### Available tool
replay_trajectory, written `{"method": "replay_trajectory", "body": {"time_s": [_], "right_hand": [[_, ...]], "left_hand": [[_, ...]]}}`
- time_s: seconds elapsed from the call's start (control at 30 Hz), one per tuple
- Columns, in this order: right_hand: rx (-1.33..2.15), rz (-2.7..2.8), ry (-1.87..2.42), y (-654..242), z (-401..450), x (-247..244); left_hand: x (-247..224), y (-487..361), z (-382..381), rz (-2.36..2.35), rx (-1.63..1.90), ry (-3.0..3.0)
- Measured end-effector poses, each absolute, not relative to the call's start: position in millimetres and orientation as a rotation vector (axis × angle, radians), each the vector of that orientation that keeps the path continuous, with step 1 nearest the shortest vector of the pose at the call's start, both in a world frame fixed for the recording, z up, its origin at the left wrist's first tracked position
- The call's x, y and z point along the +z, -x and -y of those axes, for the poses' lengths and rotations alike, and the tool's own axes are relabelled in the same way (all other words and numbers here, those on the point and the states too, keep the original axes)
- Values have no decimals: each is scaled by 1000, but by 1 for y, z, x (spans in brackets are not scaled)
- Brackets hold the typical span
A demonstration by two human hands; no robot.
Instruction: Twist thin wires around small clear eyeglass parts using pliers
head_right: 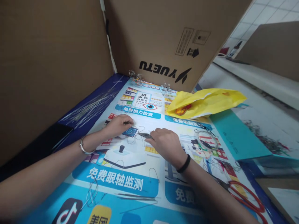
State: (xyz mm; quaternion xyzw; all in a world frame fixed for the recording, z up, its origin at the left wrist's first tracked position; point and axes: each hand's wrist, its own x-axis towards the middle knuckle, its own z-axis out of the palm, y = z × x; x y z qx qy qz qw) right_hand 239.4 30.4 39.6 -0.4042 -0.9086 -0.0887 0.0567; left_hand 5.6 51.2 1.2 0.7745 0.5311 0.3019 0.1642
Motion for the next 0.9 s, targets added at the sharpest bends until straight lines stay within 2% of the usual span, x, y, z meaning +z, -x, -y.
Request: {"method": "replay_trajectory", "body": {"time_s": [0.17,0.33,0.5,0.67,0.77,0.9], "right_hand": [[-278,2755,1269,-240,-32,40],[-299,2755,1228,-238,-30,43],[-308,2749,1199,-237,-28,45],[-280,2740,1215,-238,-28,45],[-69,2668,1312,-239,-32,45],[580,2417,1386,-239,-37,45]], "left_hand": [[5,-4,-50,-1565,854,-2253],[26,-11,-40,-1639,1056,-2185],[40,-22,-27,-1282,728,-2009],[40,-26,-23,-1267,617,-1803],[38,-24,-25,-1293,645,-1770],[38,-25,-25,-1311,700,-1852]]}}
